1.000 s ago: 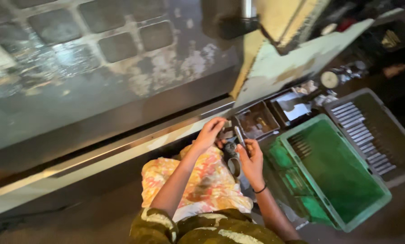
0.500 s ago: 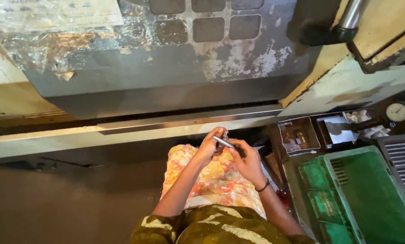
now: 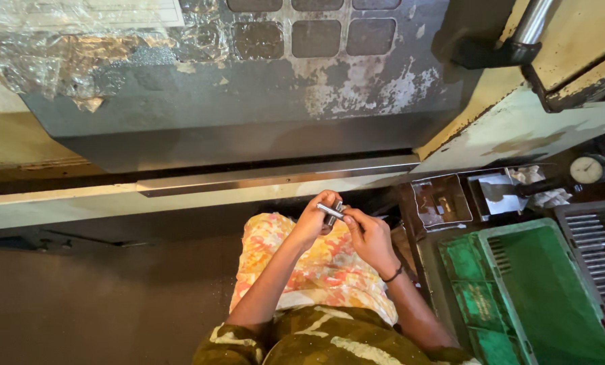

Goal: The person sits on the floor and repeatedly picks up small metal rods from a green tray, wipes them with a cloth, and places them back into the tray. The person also briefly opens a machine door to place a rod inside before returning to the cleaning routine.

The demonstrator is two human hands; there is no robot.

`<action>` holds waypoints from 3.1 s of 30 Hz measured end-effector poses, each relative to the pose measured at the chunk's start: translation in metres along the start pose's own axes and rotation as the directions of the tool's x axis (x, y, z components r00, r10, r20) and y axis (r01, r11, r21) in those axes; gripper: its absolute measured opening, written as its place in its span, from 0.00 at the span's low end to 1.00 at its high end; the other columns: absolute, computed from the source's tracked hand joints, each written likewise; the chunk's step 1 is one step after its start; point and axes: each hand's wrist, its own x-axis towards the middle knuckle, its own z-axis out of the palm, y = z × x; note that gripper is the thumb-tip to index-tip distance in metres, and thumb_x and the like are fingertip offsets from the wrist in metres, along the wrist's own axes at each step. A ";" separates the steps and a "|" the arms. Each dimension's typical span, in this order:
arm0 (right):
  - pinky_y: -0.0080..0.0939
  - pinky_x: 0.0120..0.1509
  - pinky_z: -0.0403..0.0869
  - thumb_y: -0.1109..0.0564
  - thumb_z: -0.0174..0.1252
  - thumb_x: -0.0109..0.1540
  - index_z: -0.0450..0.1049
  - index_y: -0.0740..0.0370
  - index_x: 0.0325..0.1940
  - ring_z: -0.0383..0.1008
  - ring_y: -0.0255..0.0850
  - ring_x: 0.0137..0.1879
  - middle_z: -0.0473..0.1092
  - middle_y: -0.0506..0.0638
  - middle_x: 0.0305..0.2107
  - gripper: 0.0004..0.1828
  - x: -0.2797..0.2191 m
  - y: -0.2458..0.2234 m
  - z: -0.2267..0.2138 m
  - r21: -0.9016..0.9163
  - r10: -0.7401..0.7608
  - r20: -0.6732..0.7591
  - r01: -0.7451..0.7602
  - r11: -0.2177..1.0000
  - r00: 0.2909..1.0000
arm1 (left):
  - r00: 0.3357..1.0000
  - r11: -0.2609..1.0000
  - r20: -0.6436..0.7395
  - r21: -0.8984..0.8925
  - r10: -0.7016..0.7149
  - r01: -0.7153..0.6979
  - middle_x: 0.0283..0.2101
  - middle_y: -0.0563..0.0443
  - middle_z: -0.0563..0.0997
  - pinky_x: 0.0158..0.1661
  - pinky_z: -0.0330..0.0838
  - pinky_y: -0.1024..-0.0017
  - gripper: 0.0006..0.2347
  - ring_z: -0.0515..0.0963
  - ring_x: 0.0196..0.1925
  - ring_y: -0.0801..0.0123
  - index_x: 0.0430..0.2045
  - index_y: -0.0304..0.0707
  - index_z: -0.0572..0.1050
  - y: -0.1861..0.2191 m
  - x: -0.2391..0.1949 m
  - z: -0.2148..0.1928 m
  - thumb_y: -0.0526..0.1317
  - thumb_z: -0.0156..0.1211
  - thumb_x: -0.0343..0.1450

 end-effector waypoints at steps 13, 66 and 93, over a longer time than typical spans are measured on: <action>0.43 0.28 0.67 0.54 0.55 0.67 0.77 0.61 0.49 0.68 0.46 0.22 0.66 0.59 0.19 0.11 -0.008 0.042 0.003 0.067 0.066 0.132 -0.075 0.995 0.989 | 0.999 0.994 0.001 0.100 0.052 -0.052 0.20 0.60 0.66 0.17 0.47 0.79 0.12 0.58 0.16 0.82 0.37 0.43 0.72 -0.004 -0.003 0.012 0.49 0.48 0.80; 0.31 0.29 0.59 0.57 0.65 0.63 0.72 0.65 0.34 0.60 0.24 0.29 0.66 0.39 0.22 0.10 -0.077 0.142 -0.058 0.416 0.502 -0.195 -0.393 0.820 0.843 | 0.967 0.891 0.253 0.446 -0.035 -0.084 0.34 0.57 0.74 0.27 0.67 0.74 0.09 0.71 0.27 0.74 0.51 0.46 0.70 -0.104 0.141 0.080 0.38 0.48 0.78; 0.29 0.32 0.63 0.59 0.61 0.66 0.78 0.69 0.44 0.63 0.26 0.30 0.70 0.43 0.28 0.08 -0.121 0.185 -0.098 0.534 0.617 -0.513 -0.341 0.774 0.597 | 0.929 -0.251 0.369 0.900 0.003 -0.357 0.39 0.31 0.82 0.42 0.79 0.53 0.07 0.84 0.43 0.42 0.28 0.30 0.82 -0.202 0.273 0.173 0.29 0.55 0.67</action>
